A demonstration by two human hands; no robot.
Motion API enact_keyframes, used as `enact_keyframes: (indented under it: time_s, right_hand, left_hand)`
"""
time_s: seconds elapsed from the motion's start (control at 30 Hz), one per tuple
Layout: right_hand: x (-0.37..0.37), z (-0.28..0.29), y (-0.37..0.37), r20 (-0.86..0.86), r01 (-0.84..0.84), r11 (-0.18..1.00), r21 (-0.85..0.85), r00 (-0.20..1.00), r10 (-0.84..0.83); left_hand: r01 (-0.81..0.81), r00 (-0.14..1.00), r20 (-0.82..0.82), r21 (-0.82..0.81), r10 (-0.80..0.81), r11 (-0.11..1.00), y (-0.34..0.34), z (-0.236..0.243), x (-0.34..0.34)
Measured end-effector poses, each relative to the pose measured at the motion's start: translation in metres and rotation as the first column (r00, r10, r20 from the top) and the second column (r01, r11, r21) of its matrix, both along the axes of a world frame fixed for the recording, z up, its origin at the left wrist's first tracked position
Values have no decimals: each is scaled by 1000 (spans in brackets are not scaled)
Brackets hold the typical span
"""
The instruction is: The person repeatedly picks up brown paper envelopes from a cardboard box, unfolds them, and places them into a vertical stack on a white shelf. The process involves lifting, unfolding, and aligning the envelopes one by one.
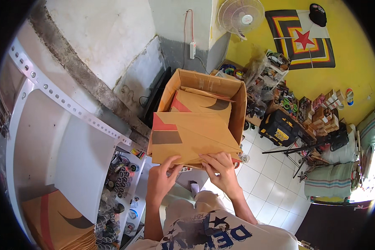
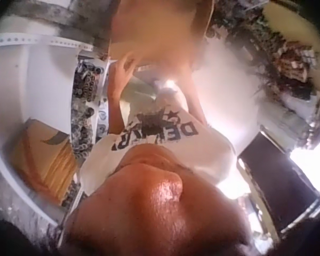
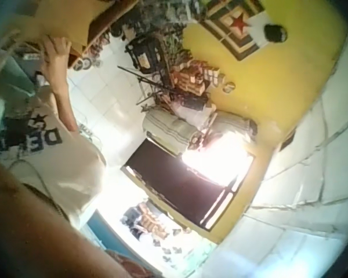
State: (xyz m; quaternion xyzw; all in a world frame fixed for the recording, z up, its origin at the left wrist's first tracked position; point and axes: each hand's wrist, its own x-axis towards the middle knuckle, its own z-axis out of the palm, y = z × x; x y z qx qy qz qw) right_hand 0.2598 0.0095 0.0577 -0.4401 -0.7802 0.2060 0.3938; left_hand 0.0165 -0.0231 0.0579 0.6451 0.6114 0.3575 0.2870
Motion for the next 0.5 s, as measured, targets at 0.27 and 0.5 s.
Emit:
enact_keyframes:
  time_s: [0.27,0.5]
  right_hand:
    - [-2,13,1,-14,-40,999,22,999,40]
    - [4,19,12,196,106,987,122,972,-128]
  left_hand:
    - [49,978,208,-214,-3,976,-3,25,-3]
    - [61,993,101,31,-64,998,-1,30,-15]
